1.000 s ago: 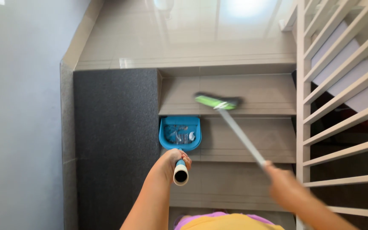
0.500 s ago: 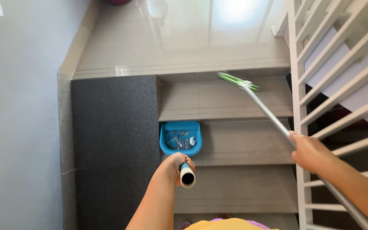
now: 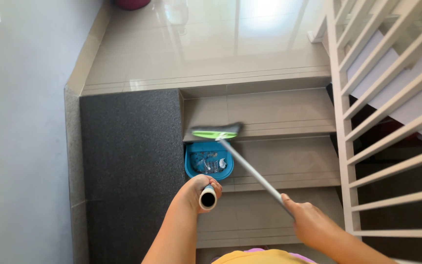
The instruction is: The person sweeps the upper floor and each step of a staircase using a broom, collecting debris into a handheld dustpan while moving down the stairs.
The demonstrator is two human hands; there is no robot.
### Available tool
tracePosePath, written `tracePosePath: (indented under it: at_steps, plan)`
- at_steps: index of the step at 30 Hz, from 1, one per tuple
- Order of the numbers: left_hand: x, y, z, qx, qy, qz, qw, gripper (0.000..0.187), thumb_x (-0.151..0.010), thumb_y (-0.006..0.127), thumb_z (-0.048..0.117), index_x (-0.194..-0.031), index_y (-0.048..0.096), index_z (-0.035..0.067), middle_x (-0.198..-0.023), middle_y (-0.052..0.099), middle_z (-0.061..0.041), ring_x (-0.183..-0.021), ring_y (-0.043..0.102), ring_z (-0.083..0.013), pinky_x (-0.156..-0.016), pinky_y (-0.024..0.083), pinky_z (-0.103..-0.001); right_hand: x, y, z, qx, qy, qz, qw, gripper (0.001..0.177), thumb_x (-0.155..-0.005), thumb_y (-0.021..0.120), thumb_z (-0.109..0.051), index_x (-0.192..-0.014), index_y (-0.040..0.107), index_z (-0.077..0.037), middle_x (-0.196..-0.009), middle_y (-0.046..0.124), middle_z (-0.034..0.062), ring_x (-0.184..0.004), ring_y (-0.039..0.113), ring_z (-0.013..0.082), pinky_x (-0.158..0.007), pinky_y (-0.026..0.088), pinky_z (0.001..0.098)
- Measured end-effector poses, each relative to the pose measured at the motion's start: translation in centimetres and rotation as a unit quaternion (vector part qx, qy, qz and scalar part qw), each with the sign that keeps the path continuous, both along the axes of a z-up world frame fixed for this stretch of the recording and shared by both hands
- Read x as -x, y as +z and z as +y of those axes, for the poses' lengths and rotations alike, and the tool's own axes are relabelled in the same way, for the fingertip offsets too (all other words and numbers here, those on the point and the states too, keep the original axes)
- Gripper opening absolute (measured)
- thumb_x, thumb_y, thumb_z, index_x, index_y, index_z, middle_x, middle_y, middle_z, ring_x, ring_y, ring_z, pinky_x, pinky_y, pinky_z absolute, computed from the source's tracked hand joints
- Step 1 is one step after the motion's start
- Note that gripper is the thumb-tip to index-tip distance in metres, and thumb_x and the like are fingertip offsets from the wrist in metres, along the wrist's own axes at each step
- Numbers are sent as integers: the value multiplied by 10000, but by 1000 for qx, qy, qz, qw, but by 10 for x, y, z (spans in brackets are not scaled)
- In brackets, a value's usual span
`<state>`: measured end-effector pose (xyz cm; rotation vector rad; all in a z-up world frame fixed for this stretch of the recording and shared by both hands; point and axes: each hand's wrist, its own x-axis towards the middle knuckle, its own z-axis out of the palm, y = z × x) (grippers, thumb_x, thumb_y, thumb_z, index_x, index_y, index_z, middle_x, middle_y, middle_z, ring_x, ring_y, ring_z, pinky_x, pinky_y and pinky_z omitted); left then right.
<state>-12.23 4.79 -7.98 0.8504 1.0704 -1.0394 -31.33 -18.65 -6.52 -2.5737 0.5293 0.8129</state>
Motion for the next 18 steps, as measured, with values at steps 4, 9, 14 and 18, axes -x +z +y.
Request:
tracePosePath:
  at_steps: [4,9,14,18]
  plan:
    - [-3,-3,3,15,-10,-11,1000,357,-1005,409,121,-654,470,93,-534,534,-22,-356,504,-54,-299,425,-150,9,36,-5,-52,-77,8,996,839,-868,609,-26,-1573,285,-344,-957,719,102,-776,755,256,-730,588,416]
    - [2,-7,7,-8,-48,7,999,357,-1011,419,114,-672,511,47,-540,533,-13,-367,518,-50,-307,443,-151,8,30,-70,98,-122,29,987,807,-915,659,-122,-1611,320,-347,-951,768,177,-800,757,287,-732,606,414]
    - [-3,-13,13,28,-17,25,999,372,-991,420,86,-622,456,118,-520,518,-9,-357,505,-48,-297,429,-151,-10,-21,-115,120,-144,-38,982,657,-896,610,-44,-1520,488,-205,-923,782,201,-797,787,325,-692,606,445]
    - [-8,-21,17,65,-2,62,996,363,-984,403,92,-624,452,116,-515,500,4,-358,496,-50,-296,423,-158,0,-40,-76,125,-86,-39,988,454,-986,560,-153,-1438,528,-174,-922,759,168,-804,750,336,-694,592,462]
